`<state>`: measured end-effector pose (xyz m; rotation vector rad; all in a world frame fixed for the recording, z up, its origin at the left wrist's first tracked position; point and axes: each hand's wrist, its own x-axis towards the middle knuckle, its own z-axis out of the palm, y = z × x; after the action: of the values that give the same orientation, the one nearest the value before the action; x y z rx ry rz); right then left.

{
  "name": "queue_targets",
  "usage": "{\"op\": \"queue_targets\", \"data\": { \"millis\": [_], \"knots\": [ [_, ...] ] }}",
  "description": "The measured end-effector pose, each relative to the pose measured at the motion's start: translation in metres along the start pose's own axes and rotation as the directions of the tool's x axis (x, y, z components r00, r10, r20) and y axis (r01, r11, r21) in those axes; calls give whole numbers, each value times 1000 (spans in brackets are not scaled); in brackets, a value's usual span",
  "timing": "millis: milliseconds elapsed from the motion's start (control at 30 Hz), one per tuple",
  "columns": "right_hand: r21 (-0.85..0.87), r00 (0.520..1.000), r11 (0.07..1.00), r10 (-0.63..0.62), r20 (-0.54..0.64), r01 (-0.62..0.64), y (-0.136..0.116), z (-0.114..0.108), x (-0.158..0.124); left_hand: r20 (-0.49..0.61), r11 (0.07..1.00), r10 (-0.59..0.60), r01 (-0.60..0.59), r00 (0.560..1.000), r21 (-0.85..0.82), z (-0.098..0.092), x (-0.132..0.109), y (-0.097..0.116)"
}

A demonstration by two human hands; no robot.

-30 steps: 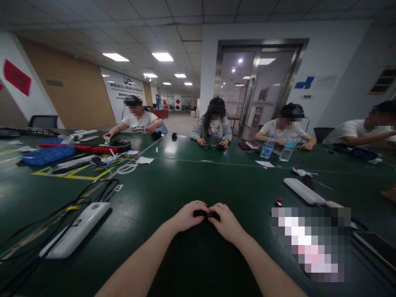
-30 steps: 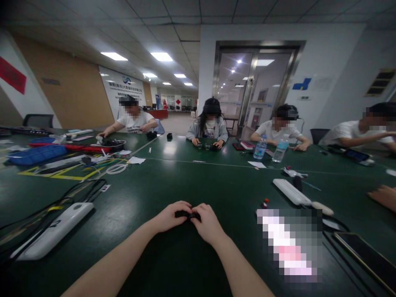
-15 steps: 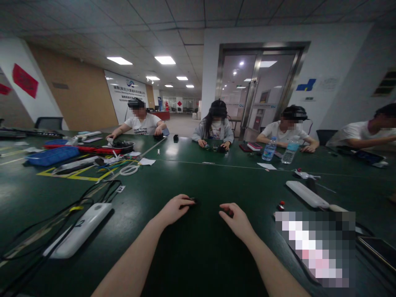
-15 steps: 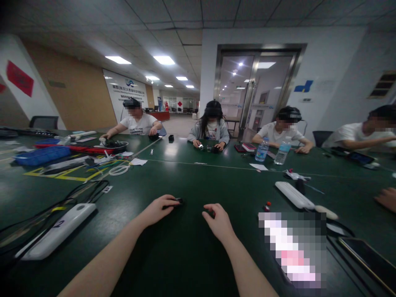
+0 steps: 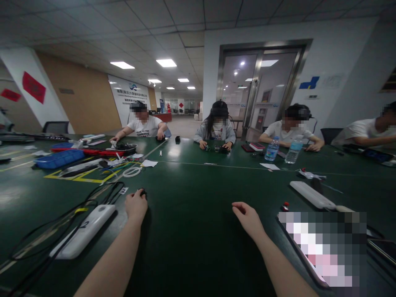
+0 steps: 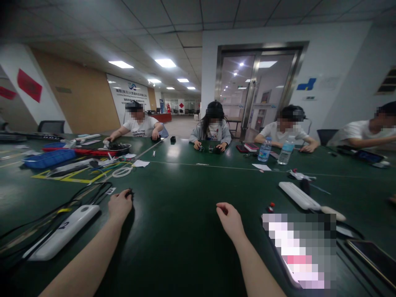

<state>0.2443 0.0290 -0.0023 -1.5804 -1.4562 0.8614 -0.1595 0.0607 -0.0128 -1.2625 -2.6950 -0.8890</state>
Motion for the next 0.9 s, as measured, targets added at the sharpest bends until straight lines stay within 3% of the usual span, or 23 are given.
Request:
{"op": "queue_targets", "data": {
  "millis": [200,567,900],
  "knots": [
    [-3,1000,1000,6,13,-6,1,1,0,24,995,82,-83,996,54,1,8,-10],
    [-123,997,992,28,68,-20,-1,2,1,36,994,102,-104,994,35,3,11,-11],
    [-156,995,987,51,89,-37,-11,0,-3,-29,995,99,-99,995,-4,6,13,-13]
  ]
}}
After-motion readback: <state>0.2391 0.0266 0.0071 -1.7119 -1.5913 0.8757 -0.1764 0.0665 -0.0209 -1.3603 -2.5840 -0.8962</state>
